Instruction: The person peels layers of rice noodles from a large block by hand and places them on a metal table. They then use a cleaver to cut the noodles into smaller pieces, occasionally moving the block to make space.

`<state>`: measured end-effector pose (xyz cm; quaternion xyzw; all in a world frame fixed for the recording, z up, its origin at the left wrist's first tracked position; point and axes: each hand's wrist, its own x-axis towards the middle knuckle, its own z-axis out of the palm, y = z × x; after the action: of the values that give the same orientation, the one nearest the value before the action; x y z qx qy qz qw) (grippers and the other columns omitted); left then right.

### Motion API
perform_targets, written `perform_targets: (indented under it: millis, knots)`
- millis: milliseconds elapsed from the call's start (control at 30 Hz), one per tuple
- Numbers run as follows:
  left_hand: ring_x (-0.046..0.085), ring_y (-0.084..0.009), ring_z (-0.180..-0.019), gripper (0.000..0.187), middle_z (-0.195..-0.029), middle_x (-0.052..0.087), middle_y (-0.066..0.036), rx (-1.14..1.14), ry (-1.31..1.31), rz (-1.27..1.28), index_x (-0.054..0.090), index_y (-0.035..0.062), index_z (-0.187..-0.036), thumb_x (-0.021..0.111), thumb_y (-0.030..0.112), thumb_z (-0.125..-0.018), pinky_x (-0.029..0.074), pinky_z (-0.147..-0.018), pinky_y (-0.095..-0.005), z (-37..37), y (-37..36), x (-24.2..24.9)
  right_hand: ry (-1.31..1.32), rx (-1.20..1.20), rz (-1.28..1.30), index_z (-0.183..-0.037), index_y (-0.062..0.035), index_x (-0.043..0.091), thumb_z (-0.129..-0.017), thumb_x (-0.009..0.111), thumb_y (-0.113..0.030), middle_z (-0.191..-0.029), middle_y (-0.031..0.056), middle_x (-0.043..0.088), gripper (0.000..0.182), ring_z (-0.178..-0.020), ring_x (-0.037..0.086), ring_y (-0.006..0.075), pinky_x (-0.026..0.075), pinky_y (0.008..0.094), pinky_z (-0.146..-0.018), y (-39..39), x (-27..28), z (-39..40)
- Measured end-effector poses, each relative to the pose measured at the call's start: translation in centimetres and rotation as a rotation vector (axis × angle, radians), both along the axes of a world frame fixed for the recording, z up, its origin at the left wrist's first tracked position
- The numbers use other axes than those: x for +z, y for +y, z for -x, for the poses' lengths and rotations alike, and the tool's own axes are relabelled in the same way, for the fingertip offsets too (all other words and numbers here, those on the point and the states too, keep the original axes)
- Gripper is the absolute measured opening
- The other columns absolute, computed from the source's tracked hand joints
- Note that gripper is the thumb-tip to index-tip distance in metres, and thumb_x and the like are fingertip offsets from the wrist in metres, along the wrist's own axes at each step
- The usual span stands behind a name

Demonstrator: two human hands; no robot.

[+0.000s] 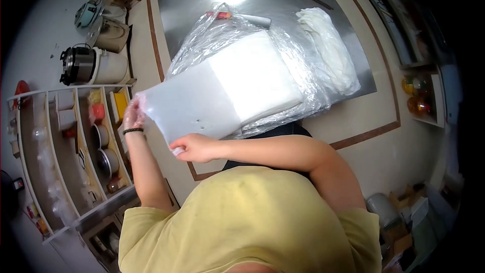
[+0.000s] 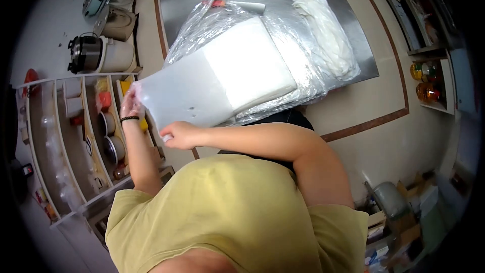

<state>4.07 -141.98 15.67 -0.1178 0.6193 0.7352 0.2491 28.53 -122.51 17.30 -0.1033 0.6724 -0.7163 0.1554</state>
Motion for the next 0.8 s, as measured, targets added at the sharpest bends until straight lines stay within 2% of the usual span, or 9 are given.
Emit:
perform_targets:
  millis: [167,300,400,467,533,567,600,700,800]
  knots:
    - [0.057,-0.0168,-0.084,0.031,-0.093,0.060,-0.007,-0.079,0.279,0.254,0.054,-0.0041,-0.107,0.054,0.014,-0.082,0.046,-0.076,-0.0268,-0.5,1.4,2.4,-0.171,0.042,0.347,-0.115,-0.0031,0.052,-0.080,0.056,-0.015,-0.094,0.0100,0.062,0.038,-0.079,0.058,0.0132,0.046,0.0261,-0.071,-1.6,-2.8,-0.5]
    - [0.057,-0.0138,-0.085,0.041,-0.096,0.060,-0.006,-0.407,0.243,0.552,0.051,0.0016,-0.113,0.052,0.030,-0.084,0.046,-0.075,-0.0276,-0.9,10.0,-1.9,-0.361,-0.141,0.361,-0.114,0.0008,0.050,-0.079,0.055,-0.008,-0.093,0.0106,0.062,0.036,-0.078,0.058,0.0140,0.046,0.0257,-0.068,1.1,-8.2,-3.0]
    - [0.059,-0.0194,-0.091,0.049,-0.104,0.059,-0.015,-0.952,0.790,1.163,0.052,0.0052,-0.115,0.051,0.040,-0.079,0.045,-0.082,-0.0306,-0.1,14.6,-6.9,-0.553,-0.364,0.248,-0.114,0.0025,0.049,-0.078,0.055,-0.010,-0.094,0.0128,0.061,0.038,-0.084,0.059,0.0159,0.045,0.0255,-0.072,2.9,-11.3,-5.3]
    - [0.058,-0.0243,-0.089,0.038,-0.104,0.058,-0.017,-1.047,0.630,1.262,0.055,0.0058,-0.110,0.047,0.032,-0.084,0.045,-0.080,-0.0302,-1.4,17.2,-5.2,-0.537,-0.415,0.156,-0.114,0.0026,0.049,-0.078,0.055,-0.011,-0.095,0.0135,0.061,0.038,-0.083,0.059,0.0164,0.045,0.0257,-0.072,3.4,-12.4,-6.4]
    - [0.057,-0.0259,-0.091,0.028,-0.103,0.058,-0.015,-1.306,1.176,1.316,0.055,0.0071,-0.109,0.045,0.019,-0.085,0.043,-0.081,-0.0312,-0.4,17.5,-7.6,-0.519,-0.467,0.070,-0.114,0.0027,0.049,-0.078,0.056,-0.012,-0.095,0.0142,0.061,0.039,-0.083,0.059,0.0168,0.045,0.0260,-0.072,3.5,-13.1,-7.4]
    - [0.054,-0.0266,-0.095,0.029,-0.105,0.057,-0.013,-1.191,1.067,0.838,0.053,0.0087,-0.110,0.044,0.007,-0.082,0.041,-0.084,-0.0338,-0.6,17.3,-8.0,-0.421,-0.497,-0.102,-0.114,0.0020,0.049,-0.078,0.056,-0.013,-0.094,0.0145,0.061,0.040,-0.082,0.060,0.0173,0.046,0.0269,-0.071,3.4,-13.3,-7.7]
    - [0.054,-0.0266,-0.095,0.029,-0.105,0.057,-0.013,-1.196,1.069,0.836,0.053,0.0087,-0.110,0.044,0.007,-0.082,0.041,-0.084,-0.0338,-0.6,17.1,-8.2,-0.320,-0.525,-0.272,-0.114,0.0014,0.050,-0.077,0.057,-0.014,-0.092,0.0148,0.061,0.040,-0.080,0.060,0.0178,0.046,0.0278,-0.070,3.3,-13.5,-7.9]
    - [0.050,-0.0273,-0.103,0.031,-0.111,0.053,-0.012,-1.462,1.545,1.035,0.052,0.0089,-0.111,0.048,0.008,-0.080,0.038,-0.089,-0.0362,-1.1,16.8,-7.6,-0.399,-0.450,-0.158,-0.117,0.0005,0.046,-0.080,0.056,-0.009,-0.089,0.0114,0.059,0.040,-0.076,0.059,0.0133,0.046,0.0240,-0.066,3.0,-13.2,-7.7]
    - [0.049,-0.0289,-0.102,0.028,-0.106,0.054,-0.012,-1.630,1.263,1.415,0.053,0.0083,-0.106,0.050,0.011,-0.079,0.037,-0.090,-0.0360,-2.2,18.6,-5.1,-0.552,-0.406,0.044,-0.115,0.0005,0.047,-0.080,0.057,-0.010,-0.084,0.0100,0.059,0.038,-0.072,0.059,0.0130,0.047,0.0241,-0.063,3.0,-11.0,-7.2]
